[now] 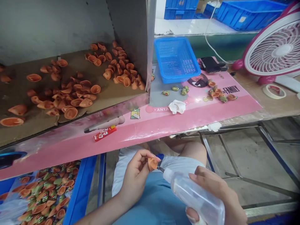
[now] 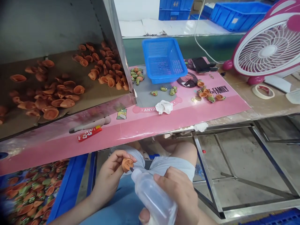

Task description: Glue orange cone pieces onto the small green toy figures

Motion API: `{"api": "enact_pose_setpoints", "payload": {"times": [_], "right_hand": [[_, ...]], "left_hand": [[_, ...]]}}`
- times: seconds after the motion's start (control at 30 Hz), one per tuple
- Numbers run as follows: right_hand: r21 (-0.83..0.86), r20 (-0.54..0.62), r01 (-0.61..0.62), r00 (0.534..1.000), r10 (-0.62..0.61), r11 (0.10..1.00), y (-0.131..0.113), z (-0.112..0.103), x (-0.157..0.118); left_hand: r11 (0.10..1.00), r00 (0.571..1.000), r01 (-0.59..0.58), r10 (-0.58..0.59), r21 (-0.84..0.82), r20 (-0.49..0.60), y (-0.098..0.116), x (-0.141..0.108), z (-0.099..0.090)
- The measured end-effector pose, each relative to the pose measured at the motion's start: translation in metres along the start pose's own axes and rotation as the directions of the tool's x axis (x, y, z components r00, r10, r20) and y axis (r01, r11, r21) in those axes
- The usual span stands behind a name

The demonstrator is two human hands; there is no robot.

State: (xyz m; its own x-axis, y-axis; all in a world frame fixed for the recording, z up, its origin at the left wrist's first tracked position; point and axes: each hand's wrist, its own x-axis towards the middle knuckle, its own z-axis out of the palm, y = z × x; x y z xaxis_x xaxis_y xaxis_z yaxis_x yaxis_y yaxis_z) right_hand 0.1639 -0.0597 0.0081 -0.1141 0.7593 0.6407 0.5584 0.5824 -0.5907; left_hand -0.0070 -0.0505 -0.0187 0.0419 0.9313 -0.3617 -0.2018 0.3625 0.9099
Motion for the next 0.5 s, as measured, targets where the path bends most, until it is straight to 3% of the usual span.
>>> {"api": "enact_pose_setpoints", "payload": {"times": [0.23, 0.5], "right_hand": [[0.086, -0.012, 0.038, 0.999, -0.037, 0.996, -0.0012, 0.0045, 0.0031], [0.110, 0.068, 0.064, 0.995, -0.072, 0.992, 0.0040, 0.0015, -0.0001]], "left_hand": [[0.996, 0.998, 0.034, -0.031, -0.078, 0.045, -0.0088, 0.0021, -0.0006], [0.996, 0.998, 0.039, -0.034, -0.078, 0.056, -0.0080, -0.0010, -0.0003]]}}
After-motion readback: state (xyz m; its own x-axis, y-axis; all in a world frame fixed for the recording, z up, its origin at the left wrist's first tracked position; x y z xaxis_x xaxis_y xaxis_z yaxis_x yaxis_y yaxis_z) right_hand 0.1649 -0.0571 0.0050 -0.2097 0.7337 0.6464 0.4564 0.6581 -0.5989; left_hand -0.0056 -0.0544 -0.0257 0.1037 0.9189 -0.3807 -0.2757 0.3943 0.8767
